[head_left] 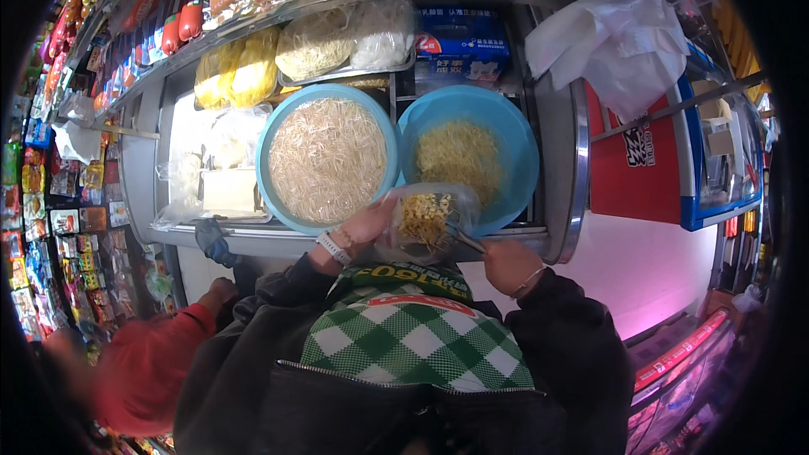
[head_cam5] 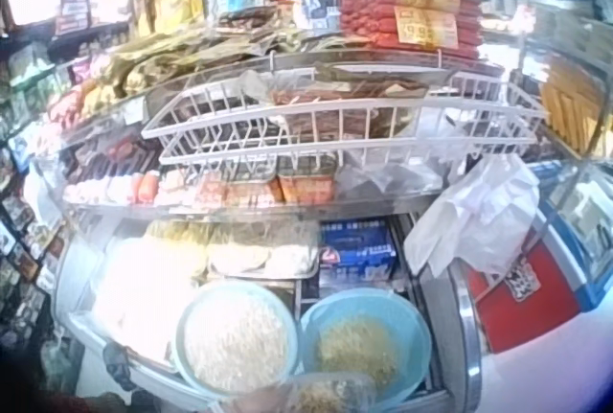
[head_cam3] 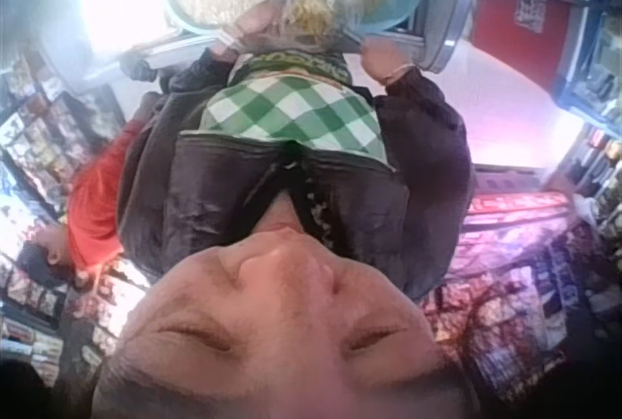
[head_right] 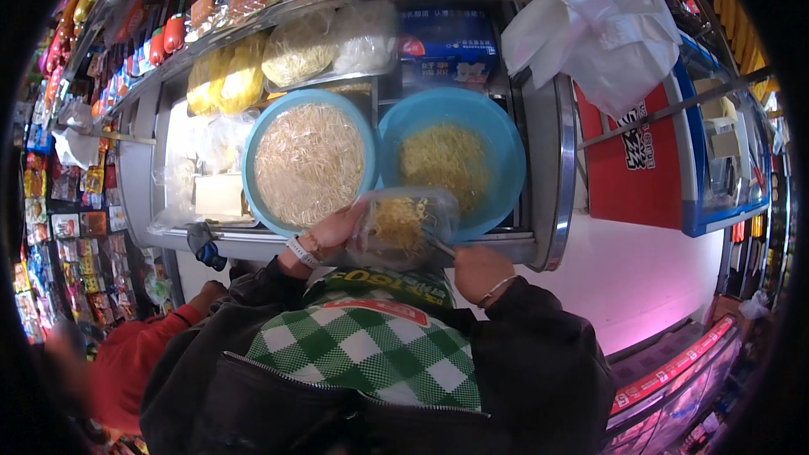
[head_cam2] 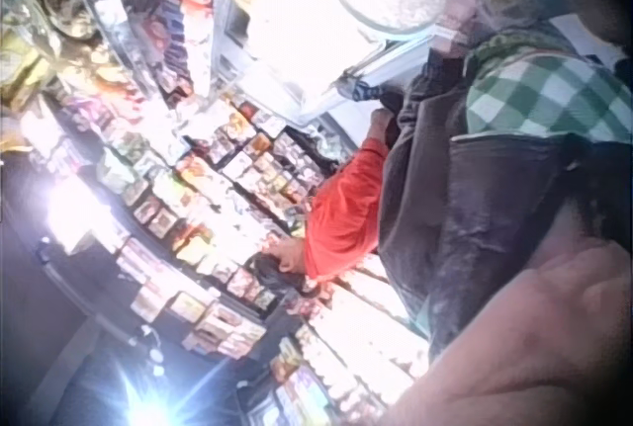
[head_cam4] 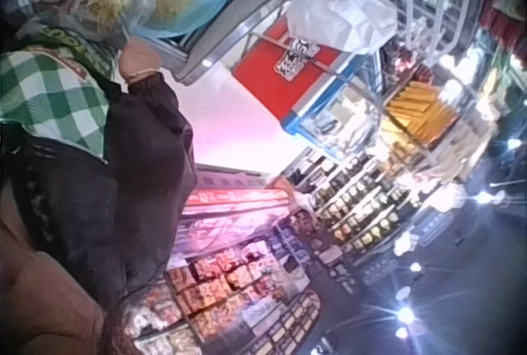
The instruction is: The person portions noodles and bean sprouts from a refrigerated display into a plastic bag using tongs. They first place noodles into the bag, then add bean sprouts, and finally tie the bag closed.
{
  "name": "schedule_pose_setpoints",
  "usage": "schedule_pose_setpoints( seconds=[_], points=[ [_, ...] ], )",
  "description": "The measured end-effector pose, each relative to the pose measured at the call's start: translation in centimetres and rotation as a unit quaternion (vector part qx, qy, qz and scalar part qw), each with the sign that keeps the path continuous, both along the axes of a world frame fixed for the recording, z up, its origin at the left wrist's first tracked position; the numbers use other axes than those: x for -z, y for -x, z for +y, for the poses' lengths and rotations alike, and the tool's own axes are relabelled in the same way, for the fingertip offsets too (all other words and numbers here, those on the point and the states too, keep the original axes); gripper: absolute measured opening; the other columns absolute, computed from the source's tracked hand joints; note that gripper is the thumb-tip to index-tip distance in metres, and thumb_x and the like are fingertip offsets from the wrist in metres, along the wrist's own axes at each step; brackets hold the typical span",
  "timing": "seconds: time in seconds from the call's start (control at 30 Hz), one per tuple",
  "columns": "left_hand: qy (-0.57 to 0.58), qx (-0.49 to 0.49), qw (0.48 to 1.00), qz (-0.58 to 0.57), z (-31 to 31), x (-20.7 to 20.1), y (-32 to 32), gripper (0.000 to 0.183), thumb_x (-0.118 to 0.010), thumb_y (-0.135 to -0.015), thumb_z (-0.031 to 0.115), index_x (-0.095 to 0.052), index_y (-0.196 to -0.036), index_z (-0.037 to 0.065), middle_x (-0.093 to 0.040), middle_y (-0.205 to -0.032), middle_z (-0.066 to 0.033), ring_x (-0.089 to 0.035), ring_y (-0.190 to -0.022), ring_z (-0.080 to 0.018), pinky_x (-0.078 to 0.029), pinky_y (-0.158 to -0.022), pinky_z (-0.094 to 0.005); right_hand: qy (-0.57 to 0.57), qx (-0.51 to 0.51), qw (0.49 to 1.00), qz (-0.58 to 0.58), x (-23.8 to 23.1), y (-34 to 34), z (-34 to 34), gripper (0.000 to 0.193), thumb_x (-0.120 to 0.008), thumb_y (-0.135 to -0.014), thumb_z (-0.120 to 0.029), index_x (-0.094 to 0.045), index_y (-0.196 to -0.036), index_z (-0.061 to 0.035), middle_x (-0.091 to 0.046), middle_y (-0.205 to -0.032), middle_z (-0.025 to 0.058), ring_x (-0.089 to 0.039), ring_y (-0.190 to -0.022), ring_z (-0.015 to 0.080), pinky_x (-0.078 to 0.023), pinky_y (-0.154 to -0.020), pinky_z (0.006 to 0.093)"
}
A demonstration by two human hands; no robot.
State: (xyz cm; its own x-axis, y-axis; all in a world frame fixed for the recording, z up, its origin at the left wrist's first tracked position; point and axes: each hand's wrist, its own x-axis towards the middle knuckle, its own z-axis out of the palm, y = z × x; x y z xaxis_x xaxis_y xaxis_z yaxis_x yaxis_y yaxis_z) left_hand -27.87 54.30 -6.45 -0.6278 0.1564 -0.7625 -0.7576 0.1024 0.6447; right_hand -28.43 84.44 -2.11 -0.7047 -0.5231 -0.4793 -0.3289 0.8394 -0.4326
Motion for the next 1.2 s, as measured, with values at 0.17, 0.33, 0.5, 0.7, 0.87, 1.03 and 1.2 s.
schedule_pose_setpoints(
  seconds=[0.17,0.33,0.5,0.7,0.87,1.03,1.2],
  points=[
    [-0.086,-0.19,0.977,-0.042,-0.4,1.7,-3.4,0.053,-0.037,-0.098,0.052,-0.05,-0.116,0.004,-0.054,-0.075,-0.0075,-0.061,-0.058,-0.0232,-0.053,-0.055,-0.0383,-0.044,-0.105,0.993,0.029,-4.1,1.5,-3.6,0.015,-0.052,-0.08,-0.011,-0.063,-0.086,-0.0008,-0.064,-0.073,0.0194,-0.064,-0.07,0.0376,-0.051,-0.062,0.0478],
    [-0.115,-0.25,0.958,-0.083,-1.7,4.0,-5.6,0.047,-0.036,-0.1,0.047,-0.047,-0.124,0.009,-0.054,-0.077,-0.0058,-0.06,-0.059,-0.0214,-0.051,-0.051,-0.0331,-0.095,-0.124,0.987,0.043,-6.0,0.7,-6.2,0.02,-0.054,-0.08,-0.012,-0.068,-0.088,-0.0004,-0.066,-0.073,0.0186,-0.066,-0.071,0.035,-0.053,-0.063,0.0444],
    [-0.108,-0.241,0.964,-0.04,-2.2,6.0,-6.5,0.047,-0.039,-0.099,0.049,-0.051,-0.121,0.009,-0.053,-0.077,-0.0045,-0.058,-0.057,-0.0189,-0.052,-0.052,-0.0335,-0.151,-0.09,0.979,0.104,-7.3,-2.5,-6.9,0.026,-0.05,-0.085,-0.013,-0.065,-0.1,0.0015,-0.067,-0.072,0.0164,-0.067,-0.068,0.0307,-0.053,-0.059,0.0411],
    [-0.056,-0.228,0.972,0.024,-2.0,5.1,-8.0,0.044,-0.037,-0.1,0.045,-0.051,-0.123,0.009,-0.05,-0.075,-0.0026,-0.048,-0.056,-0.012,-0.044,-0.046,-0.0278,-0.194,-0.003,0.972,0.133,-10.0,-2.4,-1.9,0.027,-0.05,-0.089,-0.016,-0.062,-0.11,-0.0052,-0.065,-0.071,0.0169,-0.065,-0.069,0.0328,-0.051,-0.061,0.047],
    [-0.096,-0.226,0.968,0.052,-1.7,3.7,-9.0,0.042,-0.037,-0.1,0.046,-0.05,-0.126,0.015,-0.046,-0.069,0.0004,-0.047,-0.053,-0.0115,-0.053,-0.05,-0.0307,-0.291,0.064,0.953,0.064,-3.0,5.6,0.7,0.027,-0.049,-0.087,-0.014,-0.071,-0.094,-0.0016,-0.068,-0.097,0.0211,-0.067,-0.094,0.0359,-0.054,-0.079,0.0434],
    [-0.119,-0.25,0.96,0.026,-1.1,1.2,-9.0,0.048,-0.036,-0.1,0.048,-0.042,-0.139,0.019,-0.041,-0.066,0.0016,-0.041,-0.048,-0.0101,-0.053,-0.051,-0.0309,-0.342,-0.011,0.939,-0.043,12.5,15.0,3.3,0.028,-0.054,-0.085,-0.019,-0.07,-0.1,-0.0022,-0.067,-0.108,0.0188,-0.065,-0.1,0.0344,-0.051,-0.083,0.0431],
    [-0.137,-0.235,0.961,0.046,-0.4,-1.7,-9.6,0.05,-0.033,-0.101,0.046,-0.036,-0.145,0.022,-0.039,-0.065,0.0024,-0.038,-0.048,-0.0088,-0.052,-0.052,-0.0288,-0.325,-0.163,0.927,-0.09,19.1,16.8,6.6,0.026,-0.054,-0.089,-0.017,-0.071,-0.101,-0.0023,-0.064,-0.106,0.0233,-0.063,-0.099,0.036,-0.049,-0.086,0.0438]
  ],
)
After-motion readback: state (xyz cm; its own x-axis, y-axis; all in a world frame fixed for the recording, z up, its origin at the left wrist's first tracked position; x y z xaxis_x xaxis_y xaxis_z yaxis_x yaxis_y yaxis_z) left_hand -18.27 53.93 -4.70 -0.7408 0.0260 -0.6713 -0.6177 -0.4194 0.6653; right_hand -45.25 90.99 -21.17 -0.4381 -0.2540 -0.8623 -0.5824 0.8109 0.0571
